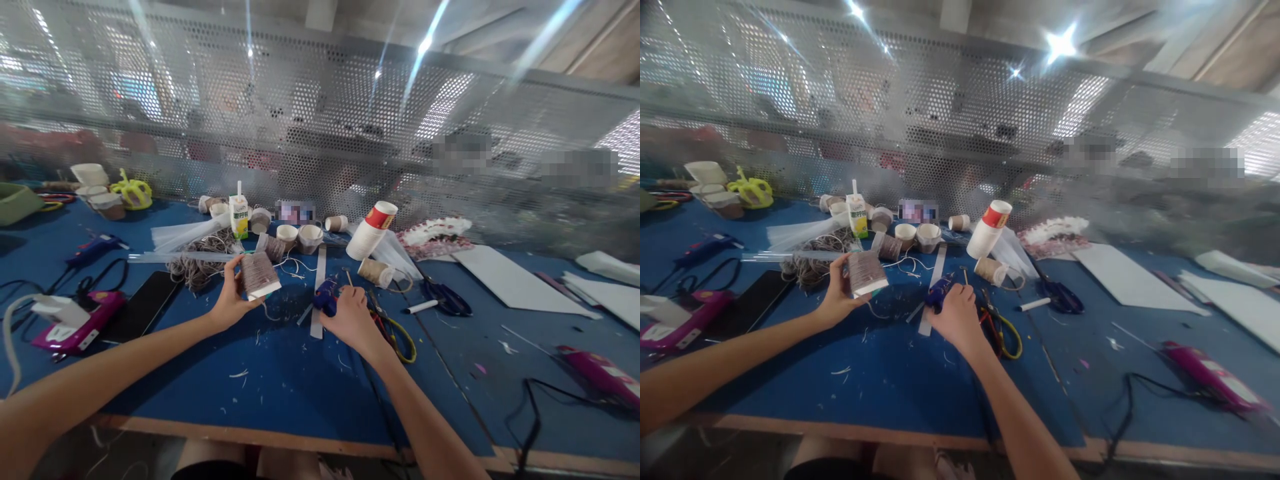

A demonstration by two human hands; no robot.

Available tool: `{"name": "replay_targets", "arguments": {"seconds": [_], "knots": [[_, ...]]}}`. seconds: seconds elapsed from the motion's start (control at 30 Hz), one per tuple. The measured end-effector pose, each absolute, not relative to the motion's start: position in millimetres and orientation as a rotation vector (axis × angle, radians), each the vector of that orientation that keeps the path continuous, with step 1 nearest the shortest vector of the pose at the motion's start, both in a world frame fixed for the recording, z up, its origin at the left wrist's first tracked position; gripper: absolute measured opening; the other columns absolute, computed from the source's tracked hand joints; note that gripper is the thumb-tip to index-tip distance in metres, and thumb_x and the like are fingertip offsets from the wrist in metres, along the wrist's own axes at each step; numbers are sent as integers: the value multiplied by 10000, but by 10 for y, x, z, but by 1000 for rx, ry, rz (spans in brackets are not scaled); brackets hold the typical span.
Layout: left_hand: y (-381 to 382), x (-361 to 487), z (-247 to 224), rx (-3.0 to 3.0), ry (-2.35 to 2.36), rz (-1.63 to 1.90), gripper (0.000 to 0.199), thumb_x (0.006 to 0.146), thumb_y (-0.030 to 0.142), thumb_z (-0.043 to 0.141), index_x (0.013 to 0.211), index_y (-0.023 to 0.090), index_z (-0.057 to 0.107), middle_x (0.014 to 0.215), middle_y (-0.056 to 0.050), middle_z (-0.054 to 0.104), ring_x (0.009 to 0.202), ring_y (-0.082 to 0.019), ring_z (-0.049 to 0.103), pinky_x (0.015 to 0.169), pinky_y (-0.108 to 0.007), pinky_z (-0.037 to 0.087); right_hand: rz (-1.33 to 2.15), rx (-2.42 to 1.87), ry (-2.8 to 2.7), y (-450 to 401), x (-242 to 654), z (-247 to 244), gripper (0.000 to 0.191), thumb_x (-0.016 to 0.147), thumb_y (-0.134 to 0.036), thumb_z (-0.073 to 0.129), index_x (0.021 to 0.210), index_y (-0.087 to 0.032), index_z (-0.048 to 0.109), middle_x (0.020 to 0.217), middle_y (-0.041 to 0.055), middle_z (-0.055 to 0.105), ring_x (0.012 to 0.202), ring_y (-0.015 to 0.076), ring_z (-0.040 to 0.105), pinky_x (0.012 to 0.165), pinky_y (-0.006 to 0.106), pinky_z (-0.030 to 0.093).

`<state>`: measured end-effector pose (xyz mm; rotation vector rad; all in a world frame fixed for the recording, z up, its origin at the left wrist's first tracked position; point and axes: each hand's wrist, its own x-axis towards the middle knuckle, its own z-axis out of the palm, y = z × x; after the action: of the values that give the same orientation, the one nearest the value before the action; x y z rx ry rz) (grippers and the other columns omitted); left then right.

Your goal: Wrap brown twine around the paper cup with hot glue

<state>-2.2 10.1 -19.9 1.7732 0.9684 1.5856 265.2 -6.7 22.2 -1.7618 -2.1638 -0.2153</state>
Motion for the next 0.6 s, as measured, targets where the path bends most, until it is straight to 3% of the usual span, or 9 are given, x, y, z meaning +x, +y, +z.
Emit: {"name": "replay_targets", "arguments": {"seconds": [0.23,0.43,0.5,0.6], "knots": [[90,-37,-162,1742,893,1539,786,656,334,778,1314,302,349,1355,-103,311,1226,-307,496,954,-460,516,-200,-2112,-2203,-39,2483,388,365,732,-300,623,967,-31,547,978,236,570,968,363,535,820,424,409],[67,-20,-144,1648,838,1457,855,664,319,759,1366,291,272,1349,-125,374,1201,-295,522,975,-486,498,56,-1803,-1878,50,2549,362,131,746,-254,531,809,-141,551,887,174,620,918,320,581,846,442,428],[63,-22,-141,1651,823,1423,856,667,321,752,1369,282,264,1350,-130,381,1211,-295,513,983,-483,491,207,-1699,-1711,46,2562,373,133,759,-278,486,792,-167,552,825,128,638,822,278,620,762,400,479],[62,-25,-140,1644,840,1391,815,661,300,745,1333,270,285,1331,-127,387,1189,-286,524,977,-482,491,643,-1586,-1522,-6,2538,436,230,774,-375,445,749,-182,567,537,25,590,499,203,598,516,317,488]]}}
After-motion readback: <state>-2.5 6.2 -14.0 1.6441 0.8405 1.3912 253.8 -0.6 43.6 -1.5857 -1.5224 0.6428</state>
